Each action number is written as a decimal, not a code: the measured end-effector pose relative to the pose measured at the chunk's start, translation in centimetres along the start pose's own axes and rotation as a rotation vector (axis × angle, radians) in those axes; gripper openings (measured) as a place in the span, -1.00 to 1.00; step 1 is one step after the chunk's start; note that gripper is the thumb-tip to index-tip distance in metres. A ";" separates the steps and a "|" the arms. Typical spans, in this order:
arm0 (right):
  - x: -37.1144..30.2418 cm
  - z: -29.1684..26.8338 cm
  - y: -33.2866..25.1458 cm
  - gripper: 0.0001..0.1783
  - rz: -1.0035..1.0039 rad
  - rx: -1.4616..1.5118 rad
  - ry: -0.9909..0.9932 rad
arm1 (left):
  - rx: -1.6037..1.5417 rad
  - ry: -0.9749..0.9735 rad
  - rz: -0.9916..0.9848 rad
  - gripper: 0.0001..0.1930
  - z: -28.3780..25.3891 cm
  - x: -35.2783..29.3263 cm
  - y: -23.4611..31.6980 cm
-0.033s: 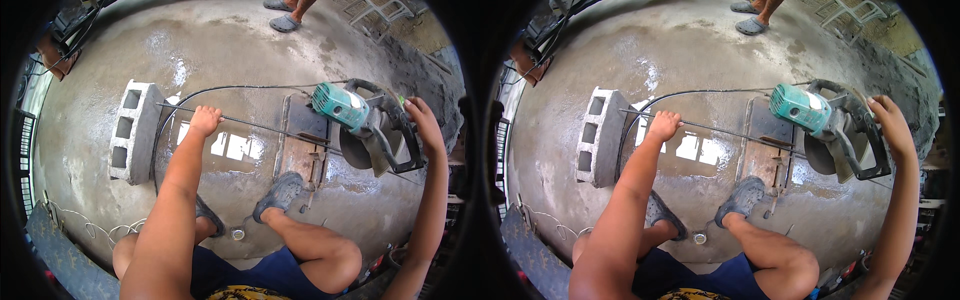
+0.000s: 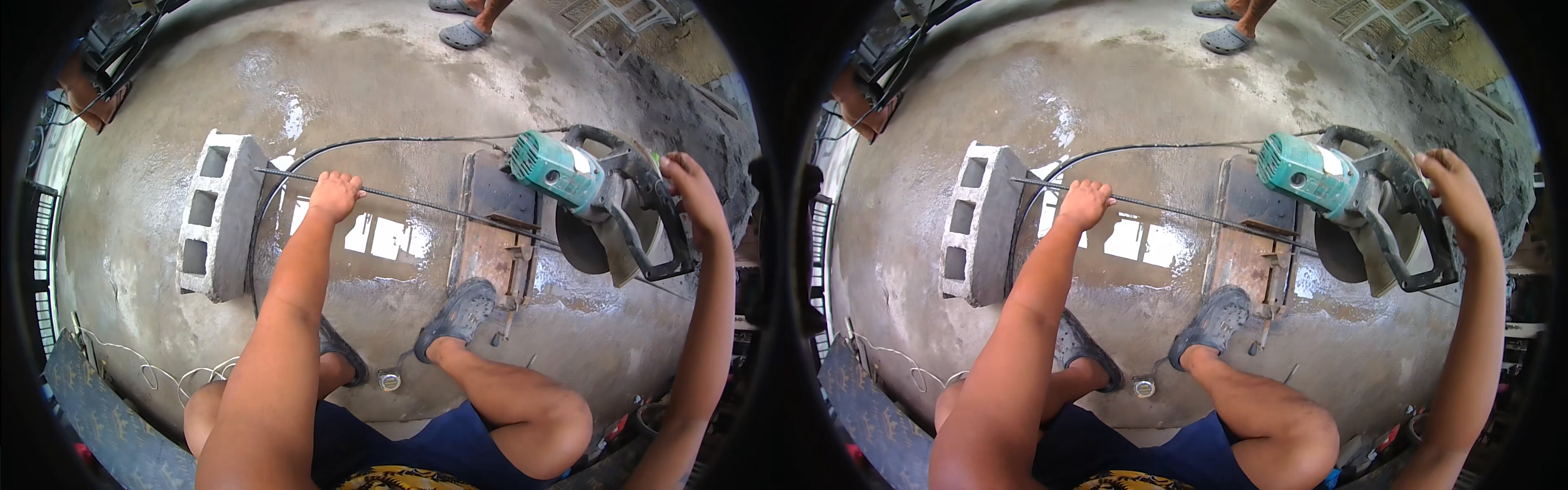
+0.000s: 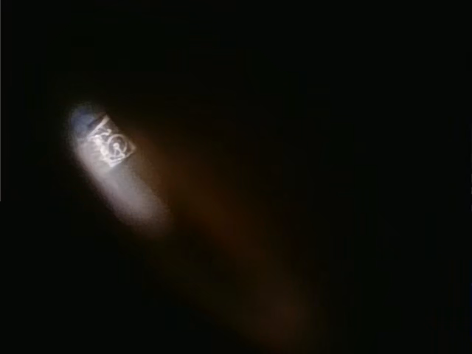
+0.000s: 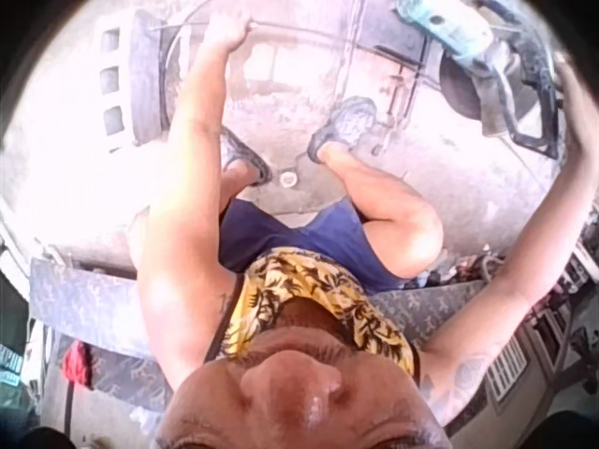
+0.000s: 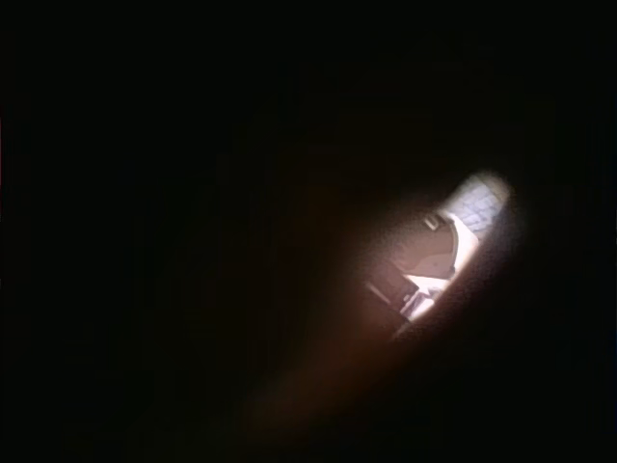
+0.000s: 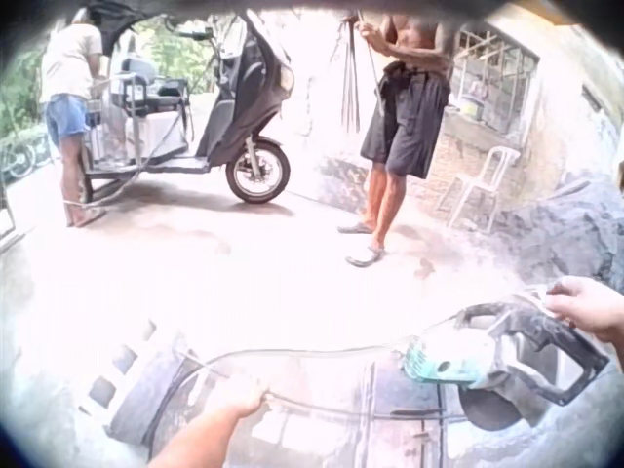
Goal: The person measures metal rods with a tape measure and cuts them to length using a handheld angle grinder. The cut pieces are placed on the floor and later gathered into a bundle.
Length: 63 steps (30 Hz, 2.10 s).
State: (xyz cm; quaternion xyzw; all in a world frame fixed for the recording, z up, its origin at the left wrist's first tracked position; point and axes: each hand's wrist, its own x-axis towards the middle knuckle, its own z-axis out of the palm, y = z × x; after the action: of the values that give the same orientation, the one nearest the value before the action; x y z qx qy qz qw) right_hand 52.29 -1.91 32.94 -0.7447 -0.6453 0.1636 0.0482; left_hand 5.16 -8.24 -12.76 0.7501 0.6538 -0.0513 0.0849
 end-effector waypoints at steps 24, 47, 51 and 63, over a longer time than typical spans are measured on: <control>0.2 4.8 2.3 -0.55 0.375 0.400 -0.335 | -0.047 0.153 0.042 -0.72 2.1 -0.8 -3.3; -8.9 16.0 8.4 -0.51 0.298 0.449 -0.041 | -0.049 0.035 0.003 -0.71 0.8 -0.8 -2.8; -9.2 16.2 8.4 -0.48 0.295 0.484 -0.031 | -0.045 0.025 -0.001 -0.71 0.8 -0.6 -2.9; -8.9 17.2 9.8 -0.52 0.288 0.476 -0.006 | -0.048 0.081 0.025 -0.73 0.7 -0.4 -3.0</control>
State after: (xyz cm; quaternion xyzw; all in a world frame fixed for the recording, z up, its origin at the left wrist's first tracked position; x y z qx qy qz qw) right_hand 55.27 -14.55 15.57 -0.7959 -0.4764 0.3180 0.1959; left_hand 2.15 -8.40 -13.55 0.7575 0.6483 -0.0041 0.0767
